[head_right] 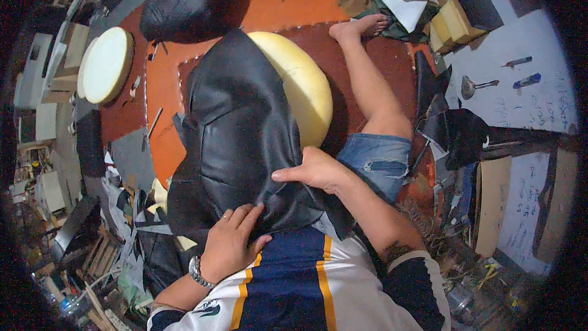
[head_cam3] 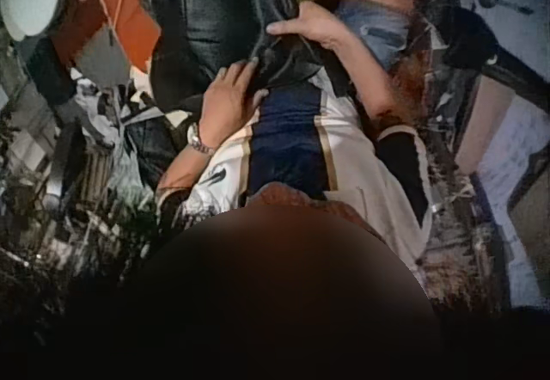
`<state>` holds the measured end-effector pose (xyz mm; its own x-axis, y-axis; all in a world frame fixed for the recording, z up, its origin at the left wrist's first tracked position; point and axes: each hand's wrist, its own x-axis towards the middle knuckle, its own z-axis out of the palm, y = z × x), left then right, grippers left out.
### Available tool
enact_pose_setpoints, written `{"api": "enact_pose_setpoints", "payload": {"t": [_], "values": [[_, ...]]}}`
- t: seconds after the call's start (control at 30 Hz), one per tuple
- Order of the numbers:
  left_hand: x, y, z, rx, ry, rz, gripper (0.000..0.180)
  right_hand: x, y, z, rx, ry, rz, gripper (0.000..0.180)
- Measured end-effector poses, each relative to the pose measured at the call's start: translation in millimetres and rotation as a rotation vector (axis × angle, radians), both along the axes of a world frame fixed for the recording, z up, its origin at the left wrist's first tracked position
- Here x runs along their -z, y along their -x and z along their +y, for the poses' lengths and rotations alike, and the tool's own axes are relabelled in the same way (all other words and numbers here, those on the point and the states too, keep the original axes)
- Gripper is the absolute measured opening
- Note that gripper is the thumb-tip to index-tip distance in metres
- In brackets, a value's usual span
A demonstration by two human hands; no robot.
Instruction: The person sits on the floor in a workshop and cuts a piece of grey fabric using shears. They handle a black leather cushion and a yellow foam cushion, positioning the fabric over the foam before cutting it to shape.
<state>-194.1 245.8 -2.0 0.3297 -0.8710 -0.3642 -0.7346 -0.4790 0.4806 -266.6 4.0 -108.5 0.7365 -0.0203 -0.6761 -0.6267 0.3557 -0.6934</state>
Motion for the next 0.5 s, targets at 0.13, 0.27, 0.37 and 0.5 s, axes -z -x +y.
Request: {"api": "enact_pose_setpoints", "payload": {"t": [0.13, 0.27, 0.37, 0.5], "values": [[5, 2, 4, 0.008, -0.028, 0.015, 0.057, 12, -8, 11, 0.025, -0.060, 0.054, 0.045], [6, 9, 6, -0.030, 0.014, 0.009, 0.056, 16, -9, 21, -0.033, -0.099, 0.071, 0.049], [3, 7, 7, -0.092, 0.032, 0.018, 0.065, 5, -16, 33, -0.095, 0.147, 0.025, 0.056], [5, -6, 4, -0.279, -0.051, -0.068, 0.068, -24, -41, 27, -0.039, 0.396, -0.247, 0.063]]}}
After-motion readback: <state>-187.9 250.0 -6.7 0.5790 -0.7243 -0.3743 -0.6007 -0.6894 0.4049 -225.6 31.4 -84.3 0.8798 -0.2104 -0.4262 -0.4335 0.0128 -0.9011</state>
